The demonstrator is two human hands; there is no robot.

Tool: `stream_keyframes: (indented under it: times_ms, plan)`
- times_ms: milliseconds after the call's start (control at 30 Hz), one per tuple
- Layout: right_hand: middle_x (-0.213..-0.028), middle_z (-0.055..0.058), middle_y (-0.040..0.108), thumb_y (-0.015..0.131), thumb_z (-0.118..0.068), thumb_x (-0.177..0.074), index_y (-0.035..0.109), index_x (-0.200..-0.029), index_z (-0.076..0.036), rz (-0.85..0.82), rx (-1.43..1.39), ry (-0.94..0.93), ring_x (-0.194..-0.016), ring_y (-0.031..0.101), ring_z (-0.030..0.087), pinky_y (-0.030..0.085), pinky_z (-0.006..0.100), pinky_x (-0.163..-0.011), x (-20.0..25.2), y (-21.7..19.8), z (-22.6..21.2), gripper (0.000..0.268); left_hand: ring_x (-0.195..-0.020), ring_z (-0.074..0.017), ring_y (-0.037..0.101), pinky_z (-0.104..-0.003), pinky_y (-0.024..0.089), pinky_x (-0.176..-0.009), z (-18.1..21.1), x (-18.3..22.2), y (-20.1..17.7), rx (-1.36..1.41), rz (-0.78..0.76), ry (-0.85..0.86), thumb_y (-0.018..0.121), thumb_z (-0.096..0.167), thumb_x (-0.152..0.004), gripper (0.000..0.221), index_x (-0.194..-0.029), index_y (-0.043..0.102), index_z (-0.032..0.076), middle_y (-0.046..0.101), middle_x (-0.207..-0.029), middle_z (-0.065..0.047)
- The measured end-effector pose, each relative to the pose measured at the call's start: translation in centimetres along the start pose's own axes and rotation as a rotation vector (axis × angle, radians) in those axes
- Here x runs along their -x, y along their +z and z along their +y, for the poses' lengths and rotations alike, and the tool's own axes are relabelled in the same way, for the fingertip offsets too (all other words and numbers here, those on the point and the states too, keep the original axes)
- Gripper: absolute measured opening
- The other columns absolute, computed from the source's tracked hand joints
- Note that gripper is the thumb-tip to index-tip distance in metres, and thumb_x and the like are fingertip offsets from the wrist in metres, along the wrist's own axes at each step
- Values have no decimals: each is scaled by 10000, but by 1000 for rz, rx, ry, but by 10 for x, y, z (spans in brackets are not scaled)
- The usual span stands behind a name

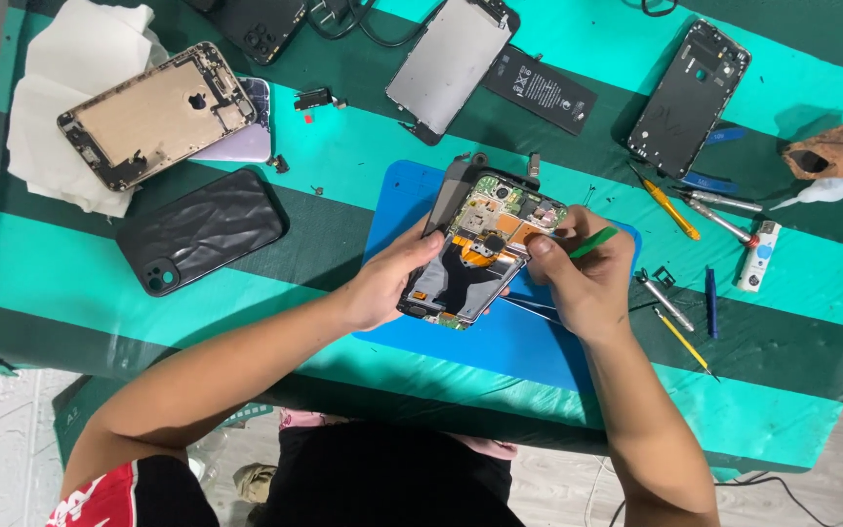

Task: Inspecting and disassembling the internal components of a mobile phone using specialized repair tools.

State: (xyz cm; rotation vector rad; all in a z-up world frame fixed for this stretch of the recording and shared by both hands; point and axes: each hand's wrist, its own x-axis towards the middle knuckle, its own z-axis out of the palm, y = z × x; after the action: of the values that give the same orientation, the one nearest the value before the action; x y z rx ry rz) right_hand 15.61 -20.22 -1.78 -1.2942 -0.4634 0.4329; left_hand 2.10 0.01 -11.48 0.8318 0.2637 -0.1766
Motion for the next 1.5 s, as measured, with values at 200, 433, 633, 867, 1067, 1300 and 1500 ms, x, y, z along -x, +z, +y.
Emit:
stream_keyframes:
  times_ms: [200, 433, 633, 867, 1067, 1300, 1500]
  plan:
    - [-487, 65, 355, 603, 62, -982, 505, -835, 0, 5, -85, -23, -413, 305, 89, 273, 273, -398, -2, 3, 6, 188, -1517, -439, 308, -585, 228, -1246, 46, 5, 35, 228, -35, -3, 542, 277, -1082, 643, -1632, 309, 38, 335, -1629, -296]
    - [-635, 52, 500, 659, -184, -1034, 517, -1020, -92, 192, -270, 111, -404, 450, 109, 387, 241, -393, -8, 23, -13, 169, -1509, -442, 336, -597, 299, -1233, 66, 7, 54, 408, -141, 17, 516, 289, -1109, 626, -1641, 280, 59, 338, -1636, -280]
    - [-664, -4, 483, 665, -207, -1021, 525, -1061, -95, 278, -309, 256, -404, 456, 83, 389, 210, -376, -11, 33, -20, 184, -1517, -428, 322, -628, 301, -1217, 47, -1, 37, 357, -216, 51, 514, 237, -1112, 678, -1680, 156, 144, 301, -1656, -272]
    - [-684, -13, 442, 657, -201, -1027, 489, -1178, -106, 249, -205, 204, -413, 467, 98, 399, 220, -386, -6, 22, -15, 245, -1479, -416, 403, -633, 386, -1161, 36, -6, 29, 278, -274, 69, 542, 177, -1092, 689, -1680, 184, 146, 376, -1618, -280]
    - [-598, 16, 464, 623, -192, -1056, 484, -1214, -130, 176, -208, 147, -406, 470, 119, 405, 233, -399, 0, 13, -11, 220, -1533, -492, 254, -652, 327, -1177, 62, 11, 51, 184, -279, 96, 638, 221, -1066, 807, -1694, 133, 172, 204, -1694, -285]
    - [-588, 51, 511, 655, -181, -1018, 512, -1177, -79, 147, -175, 101, -387, 512, 135, 458, 250, -380, 0, 6, -1, 237, -1545, -483, 202, -675, 320, -1154, 69, 14, 52, 154, -259, 42, 664, 226, -1042, 824, -1691, 156, 214, 159, -1707, -272]
    - [-571, 36, 452, 639, -73, -1025, 501, -1193, -59, 128, -64, -14, -415, 517, 126, 427, 249, -410, 1, -4, 10, 217, -1563, -462, 140, -650, 267, -1191, 80, 20, 69, 179, -214, 18, 665, 196, -1036, 760, -1670, 246, 181, 164, -1722, -229]
